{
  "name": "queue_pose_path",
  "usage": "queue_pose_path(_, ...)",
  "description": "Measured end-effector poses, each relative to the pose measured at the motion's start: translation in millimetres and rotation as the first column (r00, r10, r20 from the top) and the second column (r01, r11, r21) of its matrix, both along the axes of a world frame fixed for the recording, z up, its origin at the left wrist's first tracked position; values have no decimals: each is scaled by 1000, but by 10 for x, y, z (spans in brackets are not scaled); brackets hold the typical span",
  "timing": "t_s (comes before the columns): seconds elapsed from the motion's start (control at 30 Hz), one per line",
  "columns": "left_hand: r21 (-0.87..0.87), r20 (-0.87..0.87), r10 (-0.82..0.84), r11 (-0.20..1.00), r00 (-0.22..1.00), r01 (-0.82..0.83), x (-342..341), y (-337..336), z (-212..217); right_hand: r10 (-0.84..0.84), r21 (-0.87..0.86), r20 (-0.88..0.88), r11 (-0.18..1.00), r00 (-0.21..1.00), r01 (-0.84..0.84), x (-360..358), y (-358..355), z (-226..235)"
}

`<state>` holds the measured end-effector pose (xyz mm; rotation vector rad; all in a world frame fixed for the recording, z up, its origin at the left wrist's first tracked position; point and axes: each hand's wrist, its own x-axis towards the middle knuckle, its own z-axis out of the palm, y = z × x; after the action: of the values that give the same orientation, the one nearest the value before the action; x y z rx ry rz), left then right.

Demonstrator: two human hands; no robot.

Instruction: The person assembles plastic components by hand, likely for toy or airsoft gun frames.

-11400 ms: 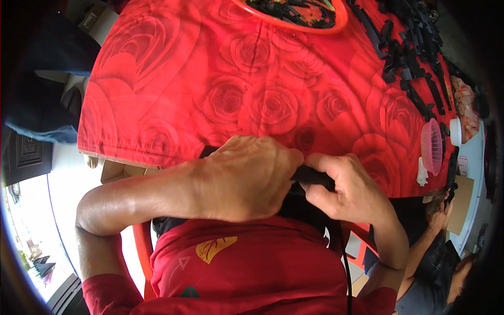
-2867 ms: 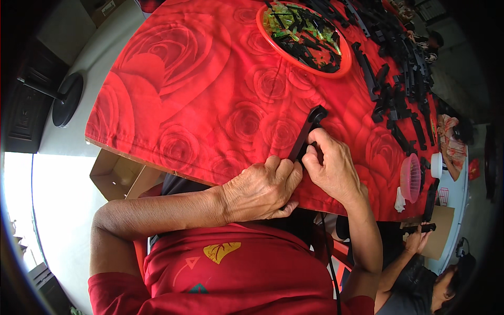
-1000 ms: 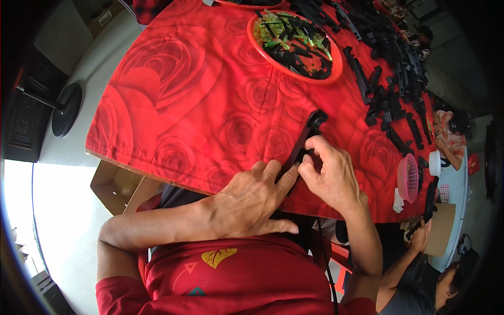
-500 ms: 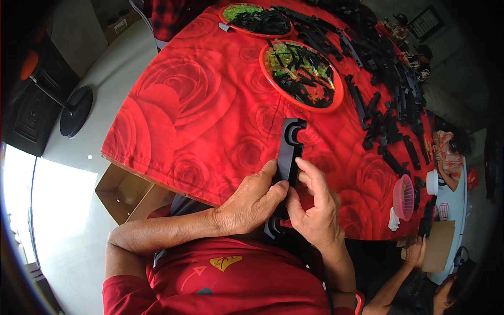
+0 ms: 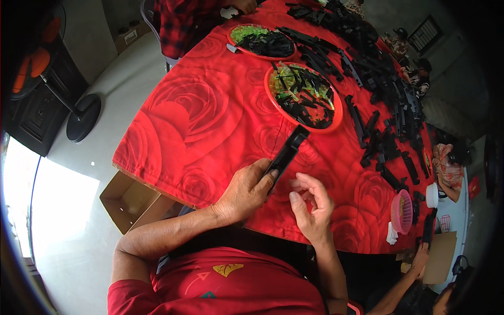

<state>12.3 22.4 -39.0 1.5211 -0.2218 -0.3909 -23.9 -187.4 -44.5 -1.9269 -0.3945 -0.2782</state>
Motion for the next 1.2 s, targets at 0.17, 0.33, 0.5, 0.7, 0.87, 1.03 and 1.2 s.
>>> queue_pose_path(0.17,110,117,-56,993,992,43,21,-20,54,-8,140,-105,990,994,22,-119,-48,-138)
queue_pose_path(0.33,154,285,-188,977,940,148,-256,-136,185,103,462,-195,887,975,-2,68,-191,344)
queue_pose_path(0.5,60,207,-261,965,943,254,-380,-198,221,122,418,-157,907,980,-46,-7,-133,433)
queue_pose_path(0.7,75,253,-269,963,929,259,-425,-112,258,87,374,-109,927,990,-40,-146,-69,396)
queue_pose_path(0.87,64,261,-252,968,932,244,-463,-112,224,-2,244,-77,970,997,21,-191,7,418)
queue_pose_path(1.03,117,178,-292,954,940,275,-390,-138,239,42,356,-114,935,993,2,-133,-81,275)
queue_pose_path(1.2,99,144,-344,938,928,333,-370,-122,291,27,346,-93,938,995,7,-127,-123,273)
